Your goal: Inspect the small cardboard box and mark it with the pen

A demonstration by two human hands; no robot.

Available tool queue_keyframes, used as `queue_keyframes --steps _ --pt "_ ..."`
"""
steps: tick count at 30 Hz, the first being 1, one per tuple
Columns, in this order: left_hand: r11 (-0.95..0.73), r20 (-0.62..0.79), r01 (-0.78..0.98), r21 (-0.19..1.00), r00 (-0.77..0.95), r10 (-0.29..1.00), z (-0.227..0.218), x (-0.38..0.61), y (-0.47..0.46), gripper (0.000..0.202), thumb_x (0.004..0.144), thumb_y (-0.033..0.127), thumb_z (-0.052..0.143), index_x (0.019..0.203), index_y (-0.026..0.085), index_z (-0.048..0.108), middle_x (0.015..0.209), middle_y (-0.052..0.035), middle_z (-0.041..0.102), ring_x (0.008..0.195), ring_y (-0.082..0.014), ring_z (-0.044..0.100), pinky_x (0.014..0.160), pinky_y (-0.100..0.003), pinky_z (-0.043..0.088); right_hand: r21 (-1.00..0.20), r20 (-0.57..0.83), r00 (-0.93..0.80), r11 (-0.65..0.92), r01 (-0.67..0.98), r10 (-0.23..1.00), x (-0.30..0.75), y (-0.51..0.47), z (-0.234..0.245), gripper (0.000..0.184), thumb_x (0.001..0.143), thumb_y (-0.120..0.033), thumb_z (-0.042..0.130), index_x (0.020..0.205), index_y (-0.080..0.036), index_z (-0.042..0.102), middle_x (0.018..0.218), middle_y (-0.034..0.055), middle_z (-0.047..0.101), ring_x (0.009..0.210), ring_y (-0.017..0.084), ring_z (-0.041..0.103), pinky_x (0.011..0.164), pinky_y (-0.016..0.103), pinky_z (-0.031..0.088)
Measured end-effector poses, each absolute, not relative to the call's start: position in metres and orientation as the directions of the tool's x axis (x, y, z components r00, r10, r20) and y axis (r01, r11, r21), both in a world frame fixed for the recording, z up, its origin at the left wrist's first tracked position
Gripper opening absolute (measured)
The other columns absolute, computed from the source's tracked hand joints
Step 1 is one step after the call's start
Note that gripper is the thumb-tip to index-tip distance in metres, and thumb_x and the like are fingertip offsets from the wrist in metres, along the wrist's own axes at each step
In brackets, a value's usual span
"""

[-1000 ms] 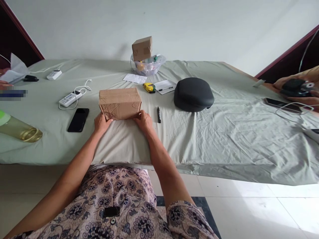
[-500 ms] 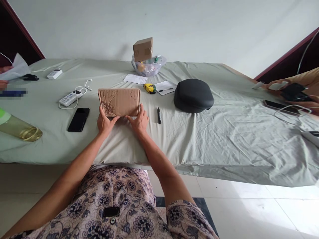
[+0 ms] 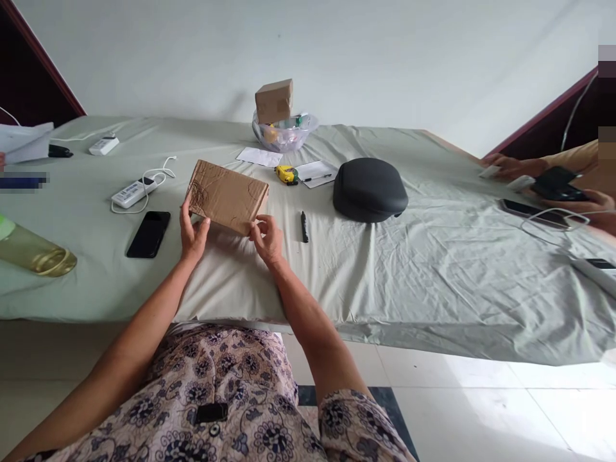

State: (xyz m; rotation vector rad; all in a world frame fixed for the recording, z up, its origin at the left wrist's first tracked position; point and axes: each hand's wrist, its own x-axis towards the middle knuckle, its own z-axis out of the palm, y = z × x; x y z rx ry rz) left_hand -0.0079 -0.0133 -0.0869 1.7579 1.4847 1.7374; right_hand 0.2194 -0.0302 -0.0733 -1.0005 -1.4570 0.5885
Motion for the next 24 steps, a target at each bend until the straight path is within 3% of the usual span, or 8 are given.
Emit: queue_keyframes --steps 4,8,11,13,16,18,21,24 --pt "-0.421 0.602 0.489 0.764 -0.304 0.738 -0.078 -0.012 -0.016 0.090 0.092 0.084 0.043 0.160 0.024 0.042 0.174 -0.0179 0.026 0.165 -0.0355 0.023 0.135 -0.054 0.022 -0.803 0.555 -0.108 0.566 0.188 0.824 0.209 -0.041 -0.068 0.050 0.099 -0.070 0.052 0.112 -0.023 0.062 0.067 -0.0019 0.071 0.054 0.013 0.065 0.063 0.029 0.054" --pt "-0.447 0.615 0.518 0.729 -0.208 0.761 -0.076 -0.008 -0.022 0.087 0.094 0.084 0.037 0.156 0.025 0.050 0.180 -0.0137 0.013 0.168 -0.0364 0.014 0.136 -0.056 0.015 -0.685 0.605 -0.308 0.677 0.268 0.734 0.199 -0.044 -0.068 0.047 0.100 -0.065 0.054 0.109 -0.023 0.072 0.078 0.0029 0.074 0.066 0.015 0.068 0.074 0.032 0.059" --pt "-0.502 0.651 0.553 0.665 -0.099 0.753 -0.078 -0.002 -0.026 0.093 0.090 0.088 0.042 0.154 0.021 0.052 0.179 -0.0172 0.012 0.167 -0.0394 0.014 0.136 -0.057 0.015 -0.645 0.637 -0.291 0.701 0.305 0.713 0.199 -0.041 -0.070 0.042 0.099 -0.062 0.057 0.101 -0.025 0.075 0.080 0.0034 0.074 0.068 0.016 0.066 0.079 0.034 0.059" --pt "-0.535 0.675 0.570 0.623 -0.046 0.737 -0.079 0.002 -0.027 0.097 0.085 0.089 0.051 0.153 0.019 0.052 0.178 -0.0202 0.012 0.167 -0.0425 0.014 0.135 -0.059 0.016 -0.645 0.673 -0.164 0.681 0.347 0.721 0.205 -0.036 -0.071 0.040 0.101 -0.059 0.054 0.106 -0.024 0.074 0.083 0.0049 0.071 0.073 0.018 0.066 0.085 0.038 0.058" --pt "-0.570 0.702 0.581 0.581 -0.003 0.712 -0.080 0.005 -0.029 0.090 0.085 0.084 0.060 0.146 0.018 0.057 0.178 -0.0220 0.013 0.166 -0.0453 0.016 0.133 -0.062 0.021 -0.660 0.719 0.134 0.609 0.440 0.682 0.223 -0.026 -0.072 0.047 0.100 -0.061 0.053 0.126 -0.023 0.065 0.097 0.0090 0.068 0.090 0.023 0.067 0.095 0.047 0.056" --pt "-0.582 0.714 0.589 0.560 0.013 0.700 -0.080 0.007 -0.030 0.080 0.090 0.078 0.058 0.143 0.018 0.059 0.178 -0.0207 0.015 0.166 -0.0441 0.018 0.133 -0.061 0.023 -0.679 0.711 0.250 0.551 0.484 0.657 0.233 -0.019 -0.074 0.064 0.095 -0.067 0.058 0.144 -0.024 0.053 0.124 0.0145 0.064 0.112 0.029 0.065 0.105 0.054 0.052" --pt "-0.607 0.738 0.606 0.514 0.048 0.673 -0.081 0.012 -0.031 0.065 0.097 0.068 0.054 0.139 0.019 0.063 0.176 -0.0183 0.022 0.165 -0.0406 0.024 0.133 -0.058 0.027 -0.661 0.704 0.186 0.536 0.525 0.686 0.237 -0.012 -0.079 0.090 0.089 -0.075 0.062 0.160 -0.028 0.032 0.156 0.0184 0.045 0.142 0.037 0.050 0.117 0.064 0.043" --pt "-0.648 0.755 0.605 0.462 0.115 0.646 -0.083 0.018 -0.032 0.056 0.098 0.062 0.054 0.133 0.020 0.067 0.174 -0.0179 0.029 0.163 -0.0396 0.029 0.131 -0.059 0.030 -0.576 0.741 0.076 0.573 0.582 0.668 0.225 -0.014 -0.085 0.101 0.086 -0.079 0.063 0.164 -0.026 0.027 0.160 0.0195 0.040 0.151 0.039 0.040 0.123 0.065 0.037"
